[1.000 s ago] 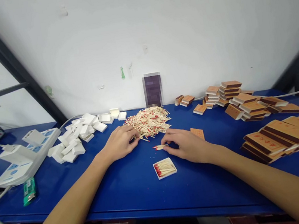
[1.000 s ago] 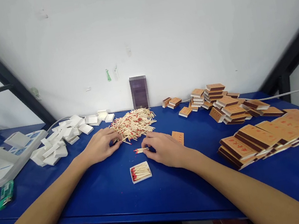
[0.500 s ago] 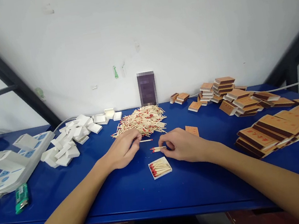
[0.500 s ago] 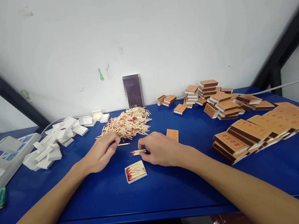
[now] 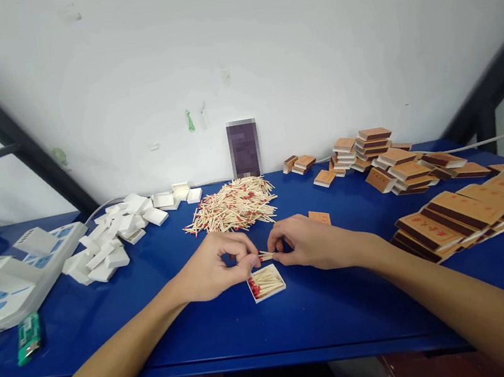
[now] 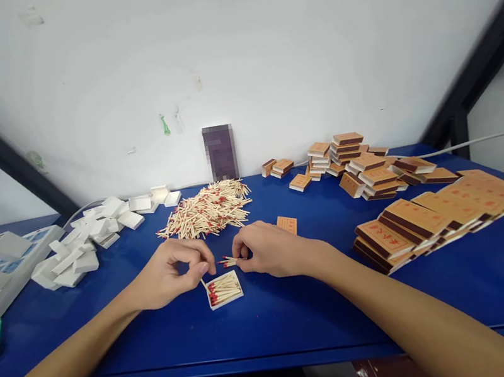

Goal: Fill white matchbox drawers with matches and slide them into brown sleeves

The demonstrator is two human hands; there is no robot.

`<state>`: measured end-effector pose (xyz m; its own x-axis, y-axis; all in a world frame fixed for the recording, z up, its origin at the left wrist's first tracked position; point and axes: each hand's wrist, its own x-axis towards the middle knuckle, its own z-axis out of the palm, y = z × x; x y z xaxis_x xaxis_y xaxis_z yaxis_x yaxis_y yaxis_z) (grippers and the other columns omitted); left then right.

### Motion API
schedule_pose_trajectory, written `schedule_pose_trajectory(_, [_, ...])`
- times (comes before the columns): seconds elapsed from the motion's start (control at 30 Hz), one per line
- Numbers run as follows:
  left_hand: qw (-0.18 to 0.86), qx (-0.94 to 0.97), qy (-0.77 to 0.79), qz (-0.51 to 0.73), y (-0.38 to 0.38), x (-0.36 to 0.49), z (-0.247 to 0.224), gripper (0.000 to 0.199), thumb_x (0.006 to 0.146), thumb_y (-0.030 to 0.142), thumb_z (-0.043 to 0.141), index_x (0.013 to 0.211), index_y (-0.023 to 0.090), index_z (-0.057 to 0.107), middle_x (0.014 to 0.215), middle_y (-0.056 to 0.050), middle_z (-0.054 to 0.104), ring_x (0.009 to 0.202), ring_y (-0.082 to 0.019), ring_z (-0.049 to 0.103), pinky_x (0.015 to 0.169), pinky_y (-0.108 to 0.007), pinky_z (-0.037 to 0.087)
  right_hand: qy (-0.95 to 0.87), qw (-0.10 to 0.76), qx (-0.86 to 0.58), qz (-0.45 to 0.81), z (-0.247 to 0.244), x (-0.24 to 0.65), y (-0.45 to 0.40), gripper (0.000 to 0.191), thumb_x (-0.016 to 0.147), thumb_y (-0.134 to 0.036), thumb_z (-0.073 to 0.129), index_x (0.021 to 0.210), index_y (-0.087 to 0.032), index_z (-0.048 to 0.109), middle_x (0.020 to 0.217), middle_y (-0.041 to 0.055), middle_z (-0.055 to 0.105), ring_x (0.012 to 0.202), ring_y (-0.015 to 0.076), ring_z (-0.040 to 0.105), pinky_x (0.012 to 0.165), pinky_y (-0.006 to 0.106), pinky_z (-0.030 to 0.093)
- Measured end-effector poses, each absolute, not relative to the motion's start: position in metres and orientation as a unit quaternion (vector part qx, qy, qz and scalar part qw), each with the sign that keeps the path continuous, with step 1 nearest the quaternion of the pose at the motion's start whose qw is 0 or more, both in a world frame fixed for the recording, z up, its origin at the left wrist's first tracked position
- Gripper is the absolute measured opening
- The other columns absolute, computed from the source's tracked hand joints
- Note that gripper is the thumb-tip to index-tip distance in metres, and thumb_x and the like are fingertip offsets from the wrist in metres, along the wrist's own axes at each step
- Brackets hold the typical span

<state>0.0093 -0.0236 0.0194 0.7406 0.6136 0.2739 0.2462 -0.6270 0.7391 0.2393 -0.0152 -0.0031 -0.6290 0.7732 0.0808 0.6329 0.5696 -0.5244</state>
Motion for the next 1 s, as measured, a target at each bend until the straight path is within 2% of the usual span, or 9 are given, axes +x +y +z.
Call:
schedule_pose_trajectory(0.1, [0.37,0.854,0.252,0.266,-0.024,0.013,0.017,0.031,0.08,0.015,0.055,0.051,0.015,0.048,0.066,-0.001,0.064,0.057,-0.008,0.053,0.054,-0.021,0.041,-0.88,0.147,-0.404,0.2,-0.002,0.237,-0.017,0.004,0.082,-0.022,0.062,0.083,-0.019,0.065,0.083,0.002,0.066,0.078,0.0161,0.057,0.067,0.027,0.041])
schedule_pose_trajectory(0.3, [0.334,0.864,0.27,0.264,-0.024,0.02,0.006,0.04,0.085,0.024,0.058,0.048,0.015,0.043,0.054,0.001,0.056,0.047,-0.006,0.044,0.046,-0.02,0.034,-0.906,0.139,-0.382,0.115,0.0,0.229,-0.019,0.01,0.082,-0.014,0.058,0.083,-0.018,0.067,0.083,0.0037,0.066,0.078,0.0173,0.058,0.068,0.028,0.039])
schedule_pose_trajectory(0.6, [0.315,0.891,0.238,0.225,-0.025,0.024,0.001,0.041,0.086,0.036,0.066,0.055,0.015,0.05,0.069,-0.001,0.061,0.058,-0.008,0.054,0.056,-0.022,0.042,-0.917,0.131,-0.359,0.117,-0.004,0.234,-0.015,0.015,0.085,-0.013,0.054,0.088,-0.018,0.068,0.085,0.0043,0.065,0.076,0.0161,0.057,0.065,0.027,0.036])
schedule_pose_trajectory(0.73, [0.306,0.892,0.234,0.235,-0.027,0.021,0.008,0.04,0.092,0.033,0.057,0.057,0.015,0.052,0.076,-0.003,0.062,0.063,-0.009,0.055,0.061,-0.023,0.044,-0.922,0.126,-0.358,0.078,-0.002,0.234,-0.017,0.013,0.084,-0.012,0.054,0.084,-0.018,0.066,0.085,0.0045,0.064,0.081,0.0181,0.056,0.069,0.03,0.032])
schedule_pose_trajectory(0.87, [0.25,0.913,0.24,0.215,-0.025,0.013,0.012,0.036,0.093,0.037,0.048,0.065,0.017,0.053,0.07,-0.002,0.057,0.062,-0.011,0.052,0.06,-0.025,0.042,-0.929,0.108,-0.351,0.042,0.005,0.233,-0.019,0.013,0.082,-0.009,0.055,0.076,-0.018,0.062,0.076,0.0027,0.062,0.075,0.0175,0.054,0.074,0.033,0.029])
schedule_pose_trajectory(0.93, [0.199,0.933,0.235,0.184,-0.024,0.009,0.013,0.031,0.088,0.046,0.054,0.075,0.018,0.056,0.073,-0.001,0.058,0.065,-0.013,0.052,0.062,-0.026,0.041,-0.93,0.099,-0.349,0.052,0.006,0.234,-0.02,0.013,0.081,-0.008,0.056,0.076,-0.018,0.062,0.076,0.0025,0.063,0.072,0.0167,0.054,0.075,0.032,0.031])
schedule_pose_trajectory(1.0, [0.141,0.951,0.236,0.141,-0.022,0.006,0.013,0.043,0.077,0.059,0.063,0.09,0.019,0.058,0.077,0.0,0.06,0.067,-0.015,0.054,0.062,-0.027,0.041,-0.929,0.097,-0.351,0.064,0.006,0.235,-0.019,0.013,0.08,-0.007,0.057,0.079,-0.018,0.063,0.078,0.0029,0.064,0.074,0.0171,0.055,0.074,0.031,0.033])
